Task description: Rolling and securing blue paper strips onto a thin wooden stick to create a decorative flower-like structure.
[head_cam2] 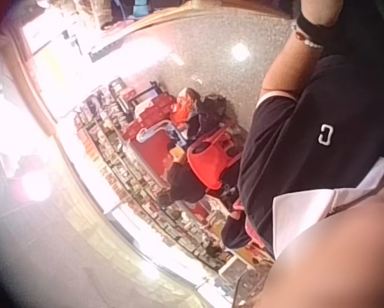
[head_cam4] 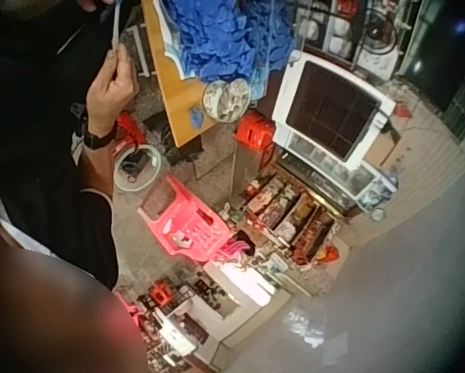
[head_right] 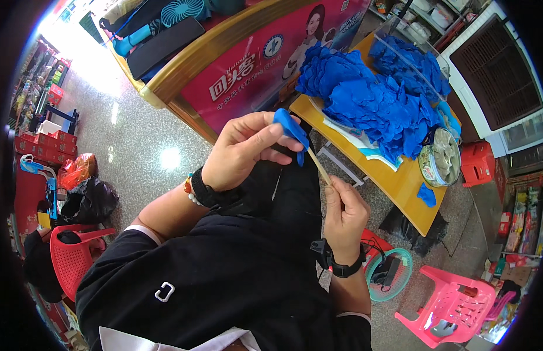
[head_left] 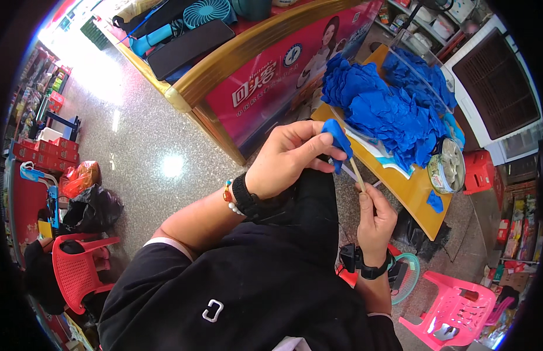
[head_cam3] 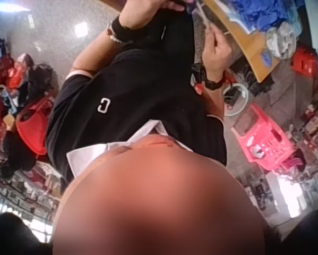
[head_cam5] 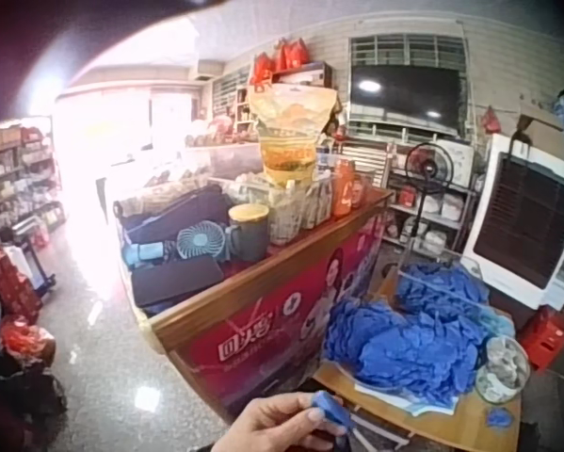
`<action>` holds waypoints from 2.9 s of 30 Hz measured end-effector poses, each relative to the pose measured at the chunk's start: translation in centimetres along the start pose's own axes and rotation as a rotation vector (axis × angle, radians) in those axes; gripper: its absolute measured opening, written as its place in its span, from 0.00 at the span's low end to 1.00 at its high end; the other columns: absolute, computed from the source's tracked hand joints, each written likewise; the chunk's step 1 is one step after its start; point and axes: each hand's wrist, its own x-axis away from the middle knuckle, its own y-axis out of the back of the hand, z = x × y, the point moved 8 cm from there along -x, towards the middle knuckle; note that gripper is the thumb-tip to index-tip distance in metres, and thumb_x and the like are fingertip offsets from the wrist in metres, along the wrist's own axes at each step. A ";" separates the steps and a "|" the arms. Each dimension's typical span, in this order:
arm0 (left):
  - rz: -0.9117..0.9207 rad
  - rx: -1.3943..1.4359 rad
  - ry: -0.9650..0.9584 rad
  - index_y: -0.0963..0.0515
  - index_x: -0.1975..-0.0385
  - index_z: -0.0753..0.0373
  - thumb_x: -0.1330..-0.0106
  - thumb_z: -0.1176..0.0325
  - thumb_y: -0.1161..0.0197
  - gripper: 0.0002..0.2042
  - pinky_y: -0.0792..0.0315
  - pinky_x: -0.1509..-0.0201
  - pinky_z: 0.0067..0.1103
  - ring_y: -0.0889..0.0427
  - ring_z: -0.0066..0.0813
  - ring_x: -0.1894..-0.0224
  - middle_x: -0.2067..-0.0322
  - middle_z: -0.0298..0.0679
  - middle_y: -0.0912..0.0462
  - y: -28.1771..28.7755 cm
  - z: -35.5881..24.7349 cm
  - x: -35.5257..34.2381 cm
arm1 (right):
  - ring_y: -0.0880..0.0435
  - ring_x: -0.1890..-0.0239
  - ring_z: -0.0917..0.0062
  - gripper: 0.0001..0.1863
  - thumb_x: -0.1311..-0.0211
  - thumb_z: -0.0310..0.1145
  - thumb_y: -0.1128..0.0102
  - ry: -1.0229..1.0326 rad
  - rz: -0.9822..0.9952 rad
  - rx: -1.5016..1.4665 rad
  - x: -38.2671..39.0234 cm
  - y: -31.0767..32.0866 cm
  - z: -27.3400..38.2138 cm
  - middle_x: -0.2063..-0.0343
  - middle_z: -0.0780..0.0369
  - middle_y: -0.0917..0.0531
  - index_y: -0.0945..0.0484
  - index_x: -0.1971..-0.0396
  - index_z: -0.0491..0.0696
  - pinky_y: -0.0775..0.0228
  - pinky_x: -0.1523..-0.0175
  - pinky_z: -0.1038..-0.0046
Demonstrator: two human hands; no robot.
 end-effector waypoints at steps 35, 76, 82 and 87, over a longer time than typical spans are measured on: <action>-0.075 -0.154 -0.134 0.23 0.68 0.66 0.38 0.69 0.36 0.07 0.29 0.72 0.11 0.23 0.14 0.77 0.76 0.31 0.22 -0.1 -0.5 0.2 | 0.18 0.67 0.77 0.08 0.38 0.25 0.45 -0.078 0.194 -0.049 0.3 -1.2 -0.2 0.68 0.56 0.16 0.21 0.62 0.38 0.29 0.61 0.79; -0.082 -0.012 -0.077 0.23 0.63 0.68 0.36 0.71 0.40 0.07 0.23 0.70 0.14 0.20 0.18 0.74 0.72 0.36 0.19 -0.6 0.9 0.5 | 0.27 0.74 0.87 0.10 0.36 0.28 0.46 -0.225 0.182 -0.215 0.5 -1.8 -1.6 0.72 0.63 0.18 0.21 0.62 0.39 0.36 0.67 0.85; -0.077 0.007 -0.100 0.24 0.64 0.69 0.33 0.69 0.43 0.08 0.24 0.68 0.14 0.20 0.18 0.74 0.73 0.35 0.19 -0.3 0.5 0.3 | 0.31 0.75 0.90 0.10 0.35 0.29 0.46 -0.305 0.200 -0.355 0.9 -1.8 -2.4 0.74 0.68 0.21 0.20 0.61 0.40 0.40 0.69 0.86; -0.076 0.044 -0.108 0.24 0.64 0.68 0.33 0.68 0.43 0.09 0.24 0.68 0.14 0.19 0.18 0.73 0.72 0.36 0.19 -0.6 0.8 0.3 | 0.32 0.75 0.90 0.10 0.35 0.30 0.46 -0.342 0.222 -0.355 1.0 -2.4 -2.4 0.75 0.69 0.22 0.20 0.61 0.40 0.40 0.69 0.86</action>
